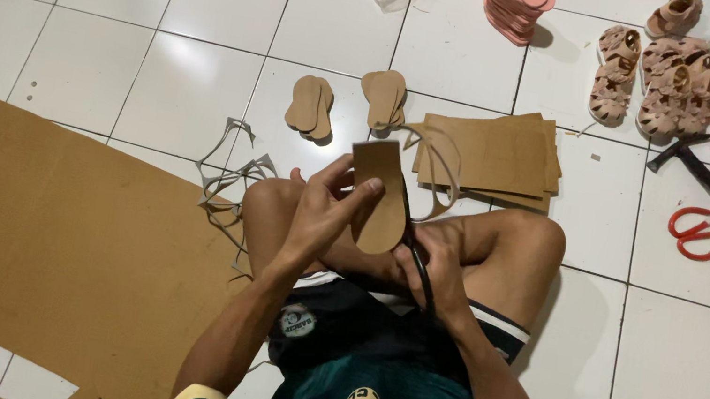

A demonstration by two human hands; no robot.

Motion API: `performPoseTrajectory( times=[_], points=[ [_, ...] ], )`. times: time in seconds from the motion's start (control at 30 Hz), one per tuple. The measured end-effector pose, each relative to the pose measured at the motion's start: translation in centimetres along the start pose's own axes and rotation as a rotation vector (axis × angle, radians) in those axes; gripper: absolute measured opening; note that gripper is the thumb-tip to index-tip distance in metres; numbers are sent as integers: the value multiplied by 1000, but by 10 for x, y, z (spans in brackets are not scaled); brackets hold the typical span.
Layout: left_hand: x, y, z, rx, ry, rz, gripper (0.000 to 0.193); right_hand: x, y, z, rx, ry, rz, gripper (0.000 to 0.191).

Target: The person sits on the workshop floor and cuts insole blanks from cardboard sheets using scissors, trimming the edges of each blank to shape. They place finished insoles on the floor beside them and pick up new cardboard pieces to continue cutting.

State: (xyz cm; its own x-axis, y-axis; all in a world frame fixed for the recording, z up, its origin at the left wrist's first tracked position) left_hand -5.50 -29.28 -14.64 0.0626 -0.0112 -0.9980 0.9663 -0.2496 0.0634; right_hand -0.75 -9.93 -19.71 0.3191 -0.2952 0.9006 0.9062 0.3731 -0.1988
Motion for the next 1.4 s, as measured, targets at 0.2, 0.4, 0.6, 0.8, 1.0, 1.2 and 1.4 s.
performPoseTrajectory(
  times=[0.2,0.4,0.6,0.8,1.0,1.2,1.4],
  points=[
    [-1,5,-6,55,58,-55,40,-5,-7,1,-8,21,-45,36],
    [4,6,-4,45,30,16,40,-5,-3,-1,-6,30,-123,28],
    [10,6,-4,68,142,-23,45,-11,3,-6,-68,46,-112,23],
    [14,1,-2,48,213,-36,46,-14,7,-14,-94,39,-207,24],
    [12,0,-6,14,105,-87,35,-2,-1,-8,-129,73,-79,28],
    [11,12,-14,32,103,-44,33,-3,-5,-6,-82,-55,-118,25],
    [8,10,-13,42,125,-42,31,-8,-1,-8,-122,7,-105,26]
  ],
)
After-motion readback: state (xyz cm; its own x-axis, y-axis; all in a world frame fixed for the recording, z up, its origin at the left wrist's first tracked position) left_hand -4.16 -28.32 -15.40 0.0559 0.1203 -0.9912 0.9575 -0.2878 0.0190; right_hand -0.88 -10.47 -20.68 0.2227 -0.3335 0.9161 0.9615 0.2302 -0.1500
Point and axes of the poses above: each hand's wrist, its own y-axis away from the middle knuckle, its own z-axis out of the back of the hand, x = y × z, the point moved 2 cm from there along -y, towards the middle knuckle, and after that the axes turned 8 degrees about x, right-handed, at the moved point
